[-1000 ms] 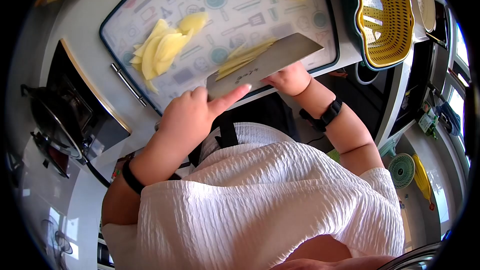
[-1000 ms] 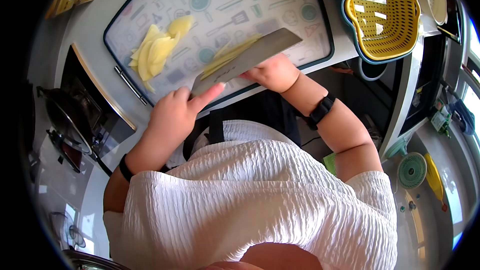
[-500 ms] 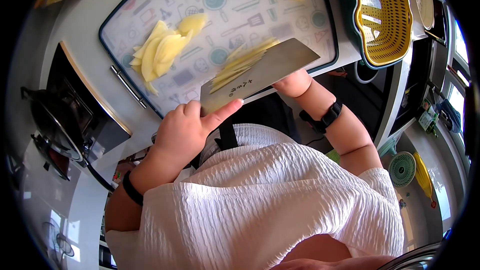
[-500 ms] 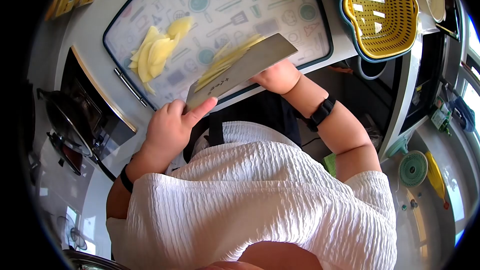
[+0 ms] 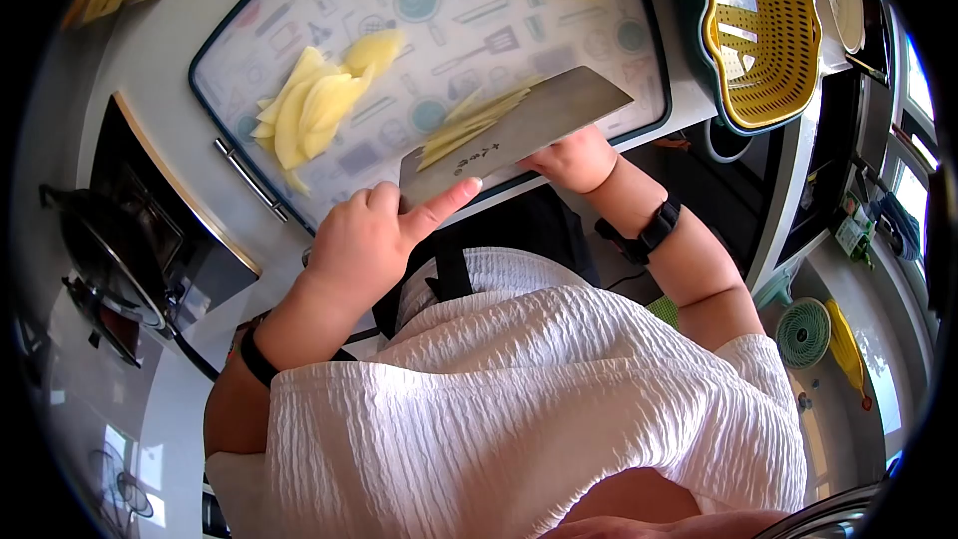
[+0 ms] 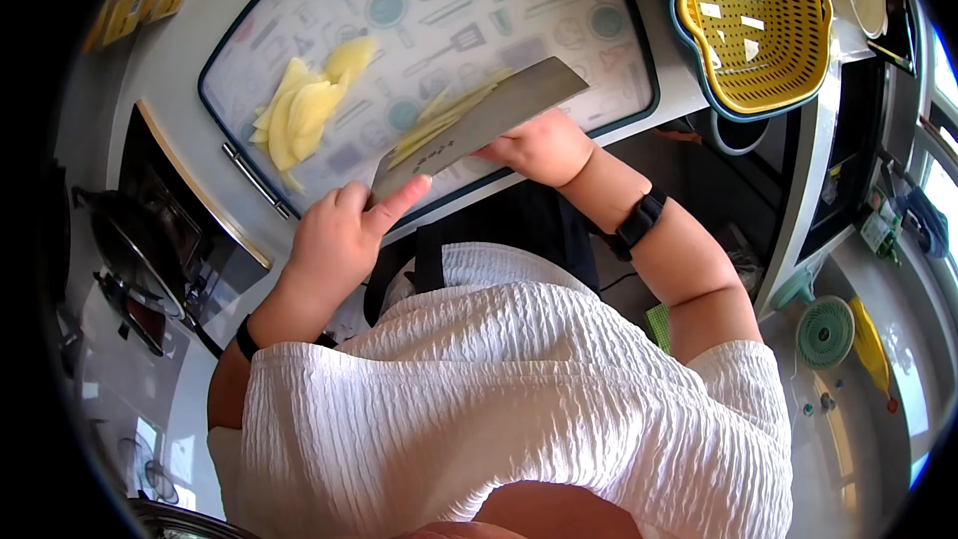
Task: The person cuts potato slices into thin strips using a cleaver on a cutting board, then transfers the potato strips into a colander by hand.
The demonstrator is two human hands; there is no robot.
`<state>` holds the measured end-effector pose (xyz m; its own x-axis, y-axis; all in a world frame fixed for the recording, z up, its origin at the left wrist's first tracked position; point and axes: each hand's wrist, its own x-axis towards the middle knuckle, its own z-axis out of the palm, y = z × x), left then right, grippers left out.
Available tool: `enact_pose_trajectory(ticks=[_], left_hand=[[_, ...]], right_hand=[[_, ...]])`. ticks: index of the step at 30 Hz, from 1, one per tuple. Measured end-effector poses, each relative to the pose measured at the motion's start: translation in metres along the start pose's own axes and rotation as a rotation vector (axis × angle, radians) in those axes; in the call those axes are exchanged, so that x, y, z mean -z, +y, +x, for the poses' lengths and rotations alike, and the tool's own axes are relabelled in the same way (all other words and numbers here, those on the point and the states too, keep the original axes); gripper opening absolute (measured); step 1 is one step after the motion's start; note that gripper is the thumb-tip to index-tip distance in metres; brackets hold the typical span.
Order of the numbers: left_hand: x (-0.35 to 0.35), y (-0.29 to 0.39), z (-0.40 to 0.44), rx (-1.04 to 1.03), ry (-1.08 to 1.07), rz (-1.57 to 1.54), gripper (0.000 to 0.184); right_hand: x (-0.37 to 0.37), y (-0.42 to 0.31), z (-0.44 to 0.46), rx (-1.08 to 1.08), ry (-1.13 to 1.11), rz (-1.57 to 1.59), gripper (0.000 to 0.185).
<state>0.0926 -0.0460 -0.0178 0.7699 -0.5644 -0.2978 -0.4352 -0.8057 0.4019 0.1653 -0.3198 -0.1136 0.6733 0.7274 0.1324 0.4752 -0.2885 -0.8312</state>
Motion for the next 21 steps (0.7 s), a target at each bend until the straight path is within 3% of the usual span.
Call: enact_pose_trajectory(ticks=[4,7,13,21], left_hand=[[0.005,0.004,-0.01,0.001,0.01,-0.047,0.078],[0.013,0.007,-0.02,0.016,-0.007,-0.044,0.079],[0.014,0.009,-0.023,0.031,-0.023,-0.005,0.078],[0.016,0.006,-0.015,0.021,-0.064,0.019,0.078]], right_hand=[[-0.012,0.011,-0.007,-0.076,-0.04,0.013,0.027],[-0.014,0.007,-0.005,-0.326,0.021,0.425,0.032],[-0.015,0.014,-0.009,-0.142,0.013,0.082,0.038],[-0.01,0.009,-0.006,-0.108,0.015,0.043,0.035]])
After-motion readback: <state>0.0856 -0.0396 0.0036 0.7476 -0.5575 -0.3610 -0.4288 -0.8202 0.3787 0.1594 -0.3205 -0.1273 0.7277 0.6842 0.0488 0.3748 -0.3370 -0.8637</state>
